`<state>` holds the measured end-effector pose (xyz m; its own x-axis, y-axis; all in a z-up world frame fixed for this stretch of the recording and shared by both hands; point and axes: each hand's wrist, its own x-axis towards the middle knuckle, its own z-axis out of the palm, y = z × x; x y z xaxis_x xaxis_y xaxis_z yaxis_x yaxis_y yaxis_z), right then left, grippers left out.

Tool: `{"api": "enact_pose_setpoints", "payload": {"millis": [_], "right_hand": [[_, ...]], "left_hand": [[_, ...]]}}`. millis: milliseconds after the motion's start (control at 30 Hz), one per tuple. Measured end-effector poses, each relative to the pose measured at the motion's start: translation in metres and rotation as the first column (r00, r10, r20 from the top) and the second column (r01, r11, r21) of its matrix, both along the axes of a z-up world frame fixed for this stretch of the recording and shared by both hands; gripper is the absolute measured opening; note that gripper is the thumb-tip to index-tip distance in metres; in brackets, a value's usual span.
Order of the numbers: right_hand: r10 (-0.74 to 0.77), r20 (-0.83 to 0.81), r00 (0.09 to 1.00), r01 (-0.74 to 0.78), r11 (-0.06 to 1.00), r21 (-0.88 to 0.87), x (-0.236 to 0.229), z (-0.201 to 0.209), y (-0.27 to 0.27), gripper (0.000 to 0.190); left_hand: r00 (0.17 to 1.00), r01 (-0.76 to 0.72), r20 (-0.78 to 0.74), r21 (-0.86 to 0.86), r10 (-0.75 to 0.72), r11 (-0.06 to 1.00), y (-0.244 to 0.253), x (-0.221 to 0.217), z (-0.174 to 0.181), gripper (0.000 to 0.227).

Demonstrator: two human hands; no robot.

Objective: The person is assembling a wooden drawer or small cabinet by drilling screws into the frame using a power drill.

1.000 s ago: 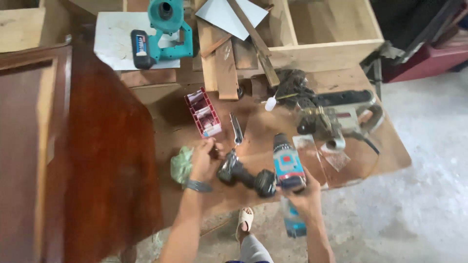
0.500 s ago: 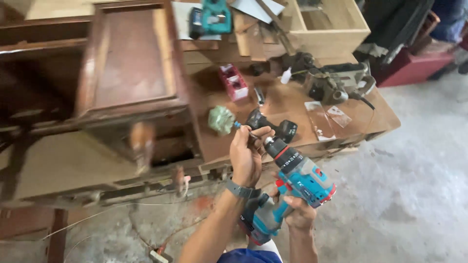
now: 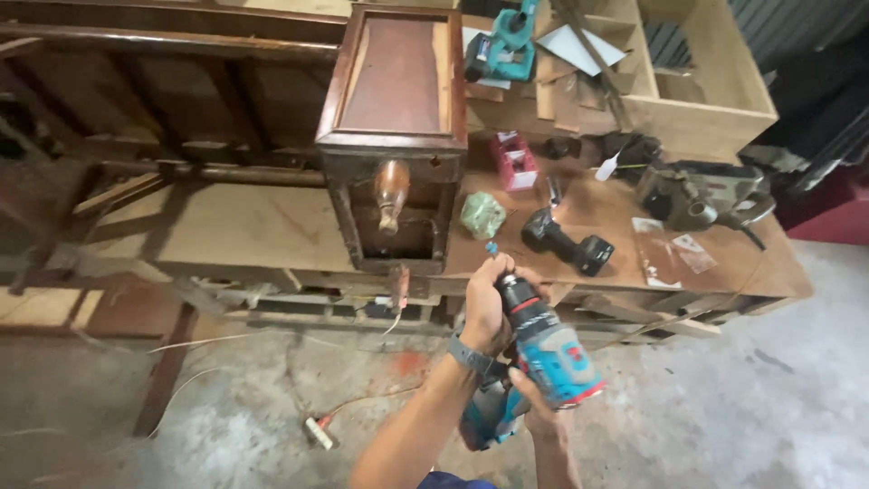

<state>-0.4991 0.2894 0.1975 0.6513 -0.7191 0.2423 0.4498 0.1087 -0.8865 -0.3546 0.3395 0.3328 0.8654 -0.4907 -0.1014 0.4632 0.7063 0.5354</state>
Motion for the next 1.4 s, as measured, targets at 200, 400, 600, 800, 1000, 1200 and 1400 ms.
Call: {"api": "enact_pose_setpoints", "payload": {"millis": [200,400,600,800,1000,1200,1400], "right_hand": [[-0.088,-0.302,0.949,-0.056,0.898,-0.437,-0.006,0.035,0.026,0.095],[0.019,-0.098,0.995,-0.055,0.922,-0.383,0.004,0.075,0.063,0.089],[0.106,0.122,0.987,-0.065,0.951,-0.303,0.026,0.066,0.077,0.094],[-0.208,0.071,0.976,0.216,0.847,-0.485,0.067,0.079,0.106,0.09],[-0.27,0.162,0.949,0.313,0.865,-0.392,0.119,0.043,0.121,0.077],[-0.386,0.134,0.913,0.405,0.806,-0.432,0.14,0.048,0.128,0.077],[-0.448,0.114,0.886,0.443,0.751,-0.489,0.163,0.06,0.118,0.078]], "left_hand": [[0.958,0.218,-0.178,-0.046,-0.223,0.975,0.029,-0.015,0.013,0.047],[0.961,0.228,-0.129,-0.123,-0.244,0.966,0.053,-0.006,0.031,0.043],[0.953,0.282,-0.1,-0.041,-0.285,0.958,0.064,0.015,0.036,0.049],[0.904,0.404,0.118,0.085,-0.412,0.911,0.085,0.049,0.038,0.026],[0.876,0.429,0.099,0.286,-0.472,0.857,0.082,0.098,0.028,0.026],[0.895,0.404,0.065,0.302,-0.442,0.863,0.072,0.124,0.018,0.036],[0.863,0.209,0.263,0.591,-0.431,0.779,0.127,0.099,0.098,0.075]]}}
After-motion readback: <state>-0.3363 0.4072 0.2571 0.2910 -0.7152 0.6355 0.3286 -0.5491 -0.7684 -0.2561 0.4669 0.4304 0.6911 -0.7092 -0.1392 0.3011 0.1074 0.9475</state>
